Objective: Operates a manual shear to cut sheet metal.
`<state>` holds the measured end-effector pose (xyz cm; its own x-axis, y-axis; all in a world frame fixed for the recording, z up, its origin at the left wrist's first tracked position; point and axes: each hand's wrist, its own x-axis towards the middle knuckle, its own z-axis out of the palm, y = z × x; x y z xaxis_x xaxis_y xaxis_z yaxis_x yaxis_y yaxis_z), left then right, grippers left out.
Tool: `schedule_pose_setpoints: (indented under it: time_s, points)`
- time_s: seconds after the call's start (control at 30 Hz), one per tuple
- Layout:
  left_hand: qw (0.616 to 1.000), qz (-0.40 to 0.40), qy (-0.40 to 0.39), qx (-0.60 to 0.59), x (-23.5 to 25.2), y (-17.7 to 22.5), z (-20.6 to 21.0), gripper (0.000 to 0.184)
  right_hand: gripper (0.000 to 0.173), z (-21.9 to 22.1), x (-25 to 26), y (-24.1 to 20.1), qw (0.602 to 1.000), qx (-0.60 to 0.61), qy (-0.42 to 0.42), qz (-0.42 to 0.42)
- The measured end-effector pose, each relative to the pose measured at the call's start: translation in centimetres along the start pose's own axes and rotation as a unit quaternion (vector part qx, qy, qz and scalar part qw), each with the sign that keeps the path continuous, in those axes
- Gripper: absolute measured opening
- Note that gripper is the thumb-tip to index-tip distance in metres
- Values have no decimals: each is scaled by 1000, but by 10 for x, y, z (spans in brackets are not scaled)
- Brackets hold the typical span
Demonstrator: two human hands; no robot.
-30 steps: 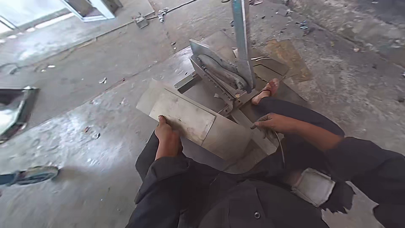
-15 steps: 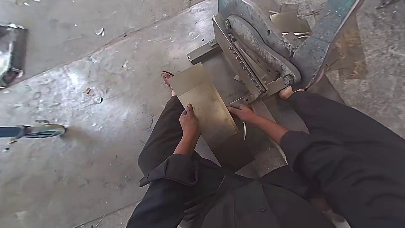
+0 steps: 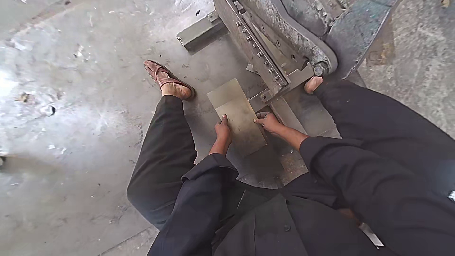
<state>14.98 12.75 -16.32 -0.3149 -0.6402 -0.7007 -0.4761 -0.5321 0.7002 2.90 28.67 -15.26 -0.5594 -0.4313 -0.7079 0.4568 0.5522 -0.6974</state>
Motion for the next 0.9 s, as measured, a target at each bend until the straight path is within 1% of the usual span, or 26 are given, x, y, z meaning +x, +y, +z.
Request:
schedule_pose_setpoints:
  time_s: [0.03, 0.13, 0.27, 0.37, 0.43, 0.5, 0.6, 0.67, 0.73, 0.9]
  points:
    - [1000, -18, -12, 8, -1, -5, -2, 55, 28, -1, 5, 8, 1000, -11, 5, 8]
    - [998, -62, -21, 24, -15, 4, 0, 60, 27, -1, 13, 14, 999, -29, 12, 17]
    - [998, -55, -22, 10, 7, -11, -6, 62, 27, 0, 14, 13, 999, -28, 12, 24]
    - [998, -58, -25, 3, 2, -9, -4, 62, 27, -3, 13, 14, 999, -23, 18, 26]
    - [996, -77, -34, -10, -7, -2, -2, 60, 28, -4, 12, 14, 999, -26, 29, 28]
    - [995, -81, -36, -36, 0, -8, 1, 60, 29, -9, 15, 15, 998, -40, 46, 21]
    - [991, -105, -44, -69, -3, -7, 9, 60, 35, -17, 18, 10, 990, -114, 86, 5]
    - [987, -126, -38, -97, -6, -7, 19, 60, 39, -24, 18, 0, 976, -193, 102, -14]
    - [980, -145, -38, -130, -9, -9, 30, 61, 38, -32, 19, -8, 961, -249, 113, -42]
    - [962, -191, -69, -182, -30, -34, 57, 57, 33, -56, 29, -9, 941, -299, 139, -71]
